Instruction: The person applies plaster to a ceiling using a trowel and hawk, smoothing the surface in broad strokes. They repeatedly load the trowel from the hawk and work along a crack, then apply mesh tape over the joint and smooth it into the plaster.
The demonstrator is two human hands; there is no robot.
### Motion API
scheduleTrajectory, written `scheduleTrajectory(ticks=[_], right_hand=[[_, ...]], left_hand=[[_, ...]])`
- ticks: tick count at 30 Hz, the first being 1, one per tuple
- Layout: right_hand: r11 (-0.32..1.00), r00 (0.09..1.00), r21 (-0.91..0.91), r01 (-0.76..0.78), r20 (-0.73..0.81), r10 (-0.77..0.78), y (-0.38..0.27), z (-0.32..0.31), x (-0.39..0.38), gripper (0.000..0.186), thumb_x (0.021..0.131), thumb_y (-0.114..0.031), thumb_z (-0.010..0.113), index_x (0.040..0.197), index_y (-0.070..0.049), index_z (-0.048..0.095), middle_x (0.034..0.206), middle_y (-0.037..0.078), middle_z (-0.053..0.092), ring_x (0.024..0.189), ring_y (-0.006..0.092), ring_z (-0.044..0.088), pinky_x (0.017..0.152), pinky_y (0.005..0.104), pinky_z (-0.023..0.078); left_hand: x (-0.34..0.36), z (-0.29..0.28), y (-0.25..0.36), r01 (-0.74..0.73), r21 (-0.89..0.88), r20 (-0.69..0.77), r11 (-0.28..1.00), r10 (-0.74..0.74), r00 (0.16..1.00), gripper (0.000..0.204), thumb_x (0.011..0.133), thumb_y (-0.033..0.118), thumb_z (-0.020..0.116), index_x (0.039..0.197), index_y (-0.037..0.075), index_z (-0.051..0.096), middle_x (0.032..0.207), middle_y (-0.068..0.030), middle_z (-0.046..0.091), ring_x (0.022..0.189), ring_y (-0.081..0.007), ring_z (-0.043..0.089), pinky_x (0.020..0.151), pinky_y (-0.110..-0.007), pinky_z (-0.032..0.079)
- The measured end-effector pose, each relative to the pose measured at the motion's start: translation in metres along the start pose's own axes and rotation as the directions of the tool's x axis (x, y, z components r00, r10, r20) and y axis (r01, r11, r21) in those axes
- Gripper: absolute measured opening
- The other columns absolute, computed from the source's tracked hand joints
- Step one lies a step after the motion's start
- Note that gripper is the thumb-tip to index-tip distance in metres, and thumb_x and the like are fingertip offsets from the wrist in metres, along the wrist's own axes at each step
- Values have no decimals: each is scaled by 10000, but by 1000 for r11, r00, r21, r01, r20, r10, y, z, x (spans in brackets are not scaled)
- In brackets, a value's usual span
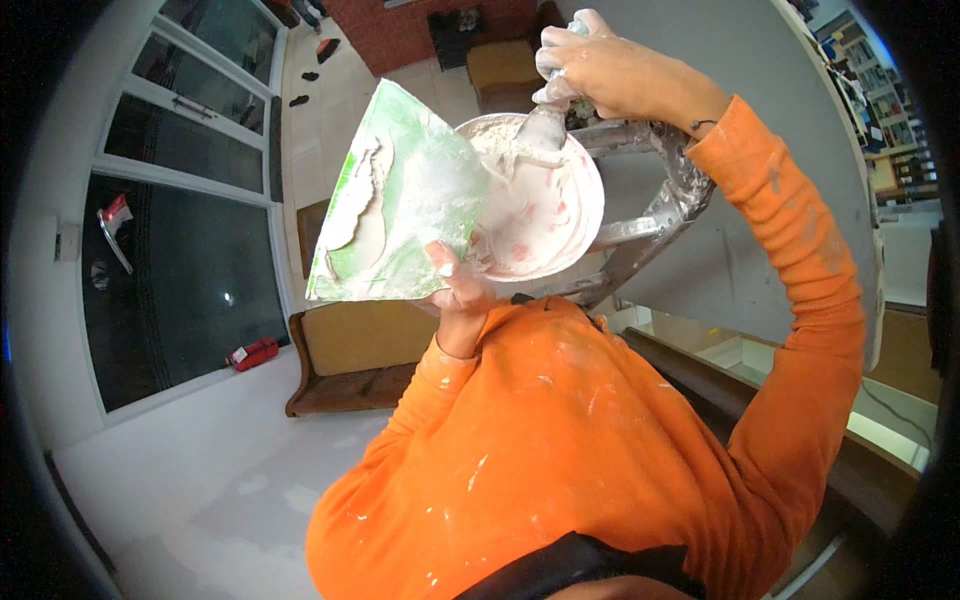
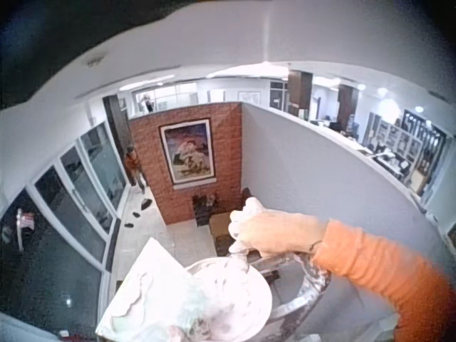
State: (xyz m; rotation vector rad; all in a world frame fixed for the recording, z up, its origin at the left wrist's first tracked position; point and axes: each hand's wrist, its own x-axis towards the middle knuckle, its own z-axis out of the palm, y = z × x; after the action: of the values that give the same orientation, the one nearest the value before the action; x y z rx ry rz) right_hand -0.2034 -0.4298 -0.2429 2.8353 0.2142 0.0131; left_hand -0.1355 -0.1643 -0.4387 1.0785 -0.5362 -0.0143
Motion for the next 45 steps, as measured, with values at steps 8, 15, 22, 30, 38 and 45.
scheduleTrajectory(ticks=[8,15,22,30,38,45], right_hand=[[922,971,333,-199,192,140,9,32,-15,366,820,26,593,1104,-145,750,1012,60,619,1031,250,523,904,404,350],[758,989,636,-147,86,119,9,8,-45,353,892,-176,670,1243,-172,704,1143,119,673,1132,317,571,1004,459,392],[506,971,842,-189,85,222,5,-58,-113,322,896,-176,640,1175,-22,686,1061,150,698,985,296,644,913,406,485],[128,925,991,28,-75,372,-39,-80,-140,268,1017,-214,518,1081,-3,670,808,43,622,617,87,532,524,243,421],[-230,949,973,22,53,312,-81,-31,-107,379,1051,-343,533,893,-17,643,637,-25,504,483,36,419,418,222,323],[-336,924,938,-85,200,327,-95,-21,-115,409,1052,-358,532,885,-3,646,611,-28,501,418,32,375,373,212,283]], left_hand=[[-2,0,13,-32,93,28,995,29,999,446,1025,193,538,1358,-80,423,1326,-170,519,1172,-221,528,1035,-369,425],[25,-3,43,18,97,95,995,-27,995,454,1008,133,579,1382,-67,417,1325,-152,523,1175,-205,531,1028,-353,433],[53,12,114,205,-147,-7,968,-208,978,417,961,58,646,1334,-49,493,1260,-113,595,1112,-170,581,1003,-325,453],[93,11,145,616,-227,178,755,-589,788,369,988,172,610,1297,-22,558,1211,-119,656,1070,-194,673,913,-356,579],[105,31,148,865,-205,515,459,-701,494,317,973,147,648,1236,-28,627,1151,-115,700,995,-164,691,865,-281,562],[103,36,151,869,-226,429,440,-755,495,321,967,151,664,1230,-29,617,1110,-127,708,955,-195,708,838,-303,589]])
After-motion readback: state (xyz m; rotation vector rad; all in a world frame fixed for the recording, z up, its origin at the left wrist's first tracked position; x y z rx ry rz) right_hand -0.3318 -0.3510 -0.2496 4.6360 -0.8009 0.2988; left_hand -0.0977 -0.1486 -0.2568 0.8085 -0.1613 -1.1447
